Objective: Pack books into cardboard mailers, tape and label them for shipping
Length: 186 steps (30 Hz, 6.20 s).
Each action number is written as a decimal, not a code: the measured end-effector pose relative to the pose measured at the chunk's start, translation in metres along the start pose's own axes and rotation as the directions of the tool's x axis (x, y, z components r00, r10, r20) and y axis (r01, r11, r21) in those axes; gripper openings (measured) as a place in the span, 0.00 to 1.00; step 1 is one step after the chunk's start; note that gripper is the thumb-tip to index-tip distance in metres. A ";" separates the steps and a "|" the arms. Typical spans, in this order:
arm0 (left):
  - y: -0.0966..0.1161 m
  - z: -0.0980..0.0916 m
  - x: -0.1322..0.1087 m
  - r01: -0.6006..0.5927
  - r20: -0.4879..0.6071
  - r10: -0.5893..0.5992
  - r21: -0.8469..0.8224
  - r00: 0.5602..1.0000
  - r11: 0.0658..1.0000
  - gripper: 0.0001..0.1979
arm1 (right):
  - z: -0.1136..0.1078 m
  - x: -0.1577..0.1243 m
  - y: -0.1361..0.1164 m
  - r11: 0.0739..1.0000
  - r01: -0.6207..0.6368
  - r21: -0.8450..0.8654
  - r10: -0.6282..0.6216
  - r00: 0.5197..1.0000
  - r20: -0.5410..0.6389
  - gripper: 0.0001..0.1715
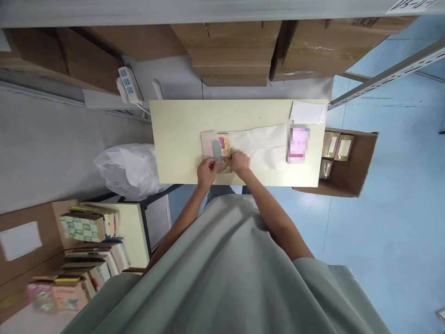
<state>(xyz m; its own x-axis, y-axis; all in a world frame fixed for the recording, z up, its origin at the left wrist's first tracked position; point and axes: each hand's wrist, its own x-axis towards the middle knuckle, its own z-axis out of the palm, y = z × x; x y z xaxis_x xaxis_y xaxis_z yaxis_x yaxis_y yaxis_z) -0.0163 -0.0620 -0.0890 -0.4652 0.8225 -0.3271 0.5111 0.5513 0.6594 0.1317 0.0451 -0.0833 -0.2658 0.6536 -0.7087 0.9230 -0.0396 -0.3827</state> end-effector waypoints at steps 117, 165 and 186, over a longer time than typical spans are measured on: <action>-0.040 -0.017 0.025 0.077 0.049 -0.066 -0.275 0.997 0.958 0.25 | 0.040 -0.020 0.015 0.931 0.137 0.339 0.030 0.896 -0.443 0.22; -0.235 -0.275 -0.305 0.009 -0.411 -0.486 -0.756 0.771 0.655 0.17 | 0.245 -0.251 -0.222 0.636 0.694 0.338 -0.724 0.688 -0.052 0.25; -0.468 -0.269 -0.614 0.669 -0.406 -0.605 0.022 0.685 0.743 0.51 | 0.427 -0.417 -0.223 0.666 0.714 0.214 -0.746 0.643 0.174 0.28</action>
<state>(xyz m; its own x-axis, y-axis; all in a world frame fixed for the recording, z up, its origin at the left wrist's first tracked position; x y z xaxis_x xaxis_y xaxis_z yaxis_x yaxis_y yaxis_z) -0.1640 -0.8630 -0.0149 -0.9212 0.1738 -0.3482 0.0847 0.9628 0.2565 -0.0826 -0.5410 0.0446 -0.9077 0.3180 -0.2738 0.3656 0.2790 -0.8879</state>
